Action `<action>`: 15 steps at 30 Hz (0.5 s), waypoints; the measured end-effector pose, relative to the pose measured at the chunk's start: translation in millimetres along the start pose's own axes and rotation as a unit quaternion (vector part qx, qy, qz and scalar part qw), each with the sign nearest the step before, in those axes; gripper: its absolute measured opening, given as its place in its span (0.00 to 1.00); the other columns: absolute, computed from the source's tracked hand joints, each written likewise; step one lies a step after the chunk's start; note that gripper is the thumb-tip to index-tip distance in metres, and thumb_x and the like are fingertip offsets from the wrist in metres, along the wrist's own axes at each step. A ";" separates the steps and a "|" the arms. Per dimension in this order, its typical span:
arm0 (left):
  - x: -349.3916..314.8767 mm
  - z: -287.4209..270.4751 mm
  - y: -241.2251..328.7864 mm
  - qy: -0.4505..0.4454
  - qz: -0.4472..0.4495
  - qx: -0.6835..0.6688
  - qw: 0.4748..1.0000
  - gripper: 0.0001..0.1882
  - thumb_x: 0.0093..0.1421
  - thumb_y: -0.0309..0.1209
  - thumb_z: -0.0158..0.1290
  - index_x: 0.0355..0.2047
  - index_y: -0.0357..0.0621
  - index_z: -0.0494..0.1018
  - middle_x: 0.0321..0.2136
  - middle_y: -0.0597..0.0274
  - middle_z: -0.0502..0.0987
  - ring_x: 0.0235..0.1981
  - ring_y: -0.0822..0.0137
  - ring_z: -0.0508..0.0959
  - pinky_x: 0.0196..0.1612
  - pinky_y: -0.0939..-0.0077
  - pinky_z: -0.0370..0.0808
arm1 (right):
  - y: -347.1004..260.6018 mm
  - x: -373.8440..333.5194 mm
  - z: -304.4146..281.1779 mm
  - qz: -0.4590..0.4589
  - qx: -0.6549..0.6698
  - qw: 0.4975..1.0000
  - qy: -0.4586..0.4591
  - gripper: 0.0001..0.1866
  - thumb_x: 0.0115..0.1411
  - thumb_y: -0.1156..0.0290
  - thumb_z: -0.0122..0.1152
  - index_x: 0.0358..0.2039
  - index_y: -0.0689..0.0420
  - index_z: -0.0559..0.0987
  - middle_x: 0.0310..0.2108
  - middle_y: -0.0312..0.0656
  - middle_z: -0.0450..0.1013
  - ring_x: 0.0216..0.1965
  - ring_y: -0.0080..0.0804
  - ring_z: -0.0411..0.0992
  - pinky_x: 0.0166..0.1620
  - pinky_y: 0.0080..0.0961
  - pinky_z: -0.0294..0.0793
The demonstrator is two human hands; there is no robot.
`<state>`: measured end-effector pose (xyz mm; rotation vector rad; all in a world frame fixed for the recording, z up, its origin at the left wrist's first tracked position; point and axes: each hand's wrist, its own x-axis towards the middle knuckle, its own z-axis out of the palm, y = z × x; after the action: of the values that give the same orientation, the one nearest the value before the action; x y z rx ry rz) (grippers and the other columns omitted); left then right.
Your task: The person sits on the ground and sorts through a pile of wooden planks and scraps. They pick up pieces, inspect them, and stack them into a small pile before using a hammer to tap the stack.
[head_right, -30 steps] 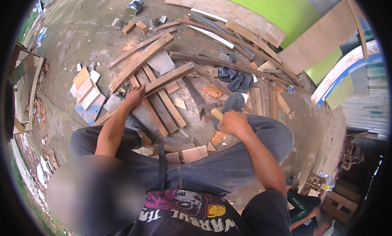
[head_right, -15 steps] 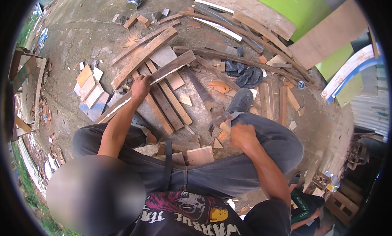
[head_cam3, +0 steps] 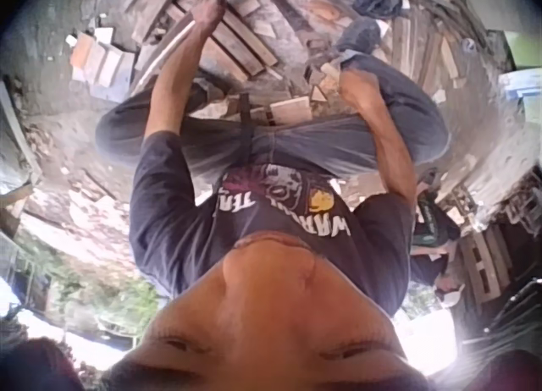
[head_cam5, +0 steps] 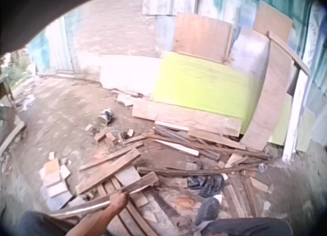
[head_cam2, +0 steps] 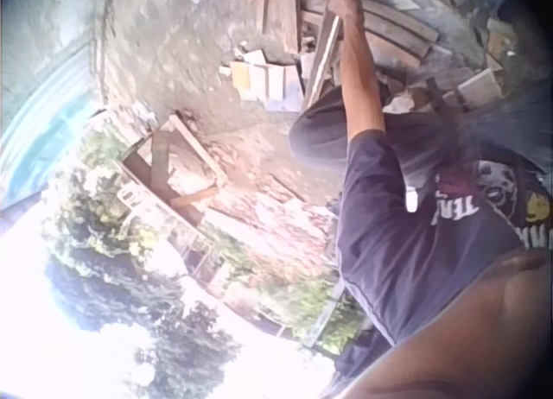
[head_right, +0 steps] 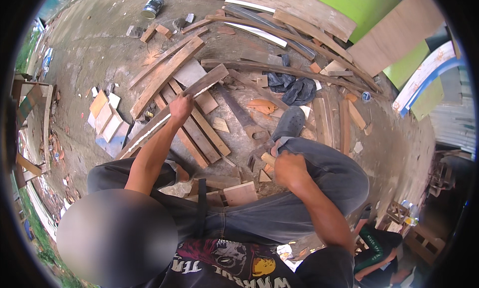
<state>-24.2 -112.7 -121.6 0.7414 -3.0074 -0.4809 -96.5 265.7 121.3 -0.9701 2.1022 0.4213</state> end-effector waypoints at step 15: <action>28.2 -0.6 5.1 -0.109 0.040 0.153 0.981 0.14 0.64 0.35 0.44 0.43 0.39 0.68 0.43 0.51 0.71 0.48 0.54 0.74 0.44 0.52 0.74 | 3.9 0.9 4.8 -0.018 0.027 0.999 0.040 0.15 0.45 0.71 0.64 0.33 0.65 0.81 0.37 0.50 0.74 0.38 0.43 0.76 0.40 0.36 0.72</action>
<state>-51.4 -121.4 -121.3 0.6084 -3.3480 -0.1003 -97.4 270.6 117.4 -1.0068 2.1531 0.3092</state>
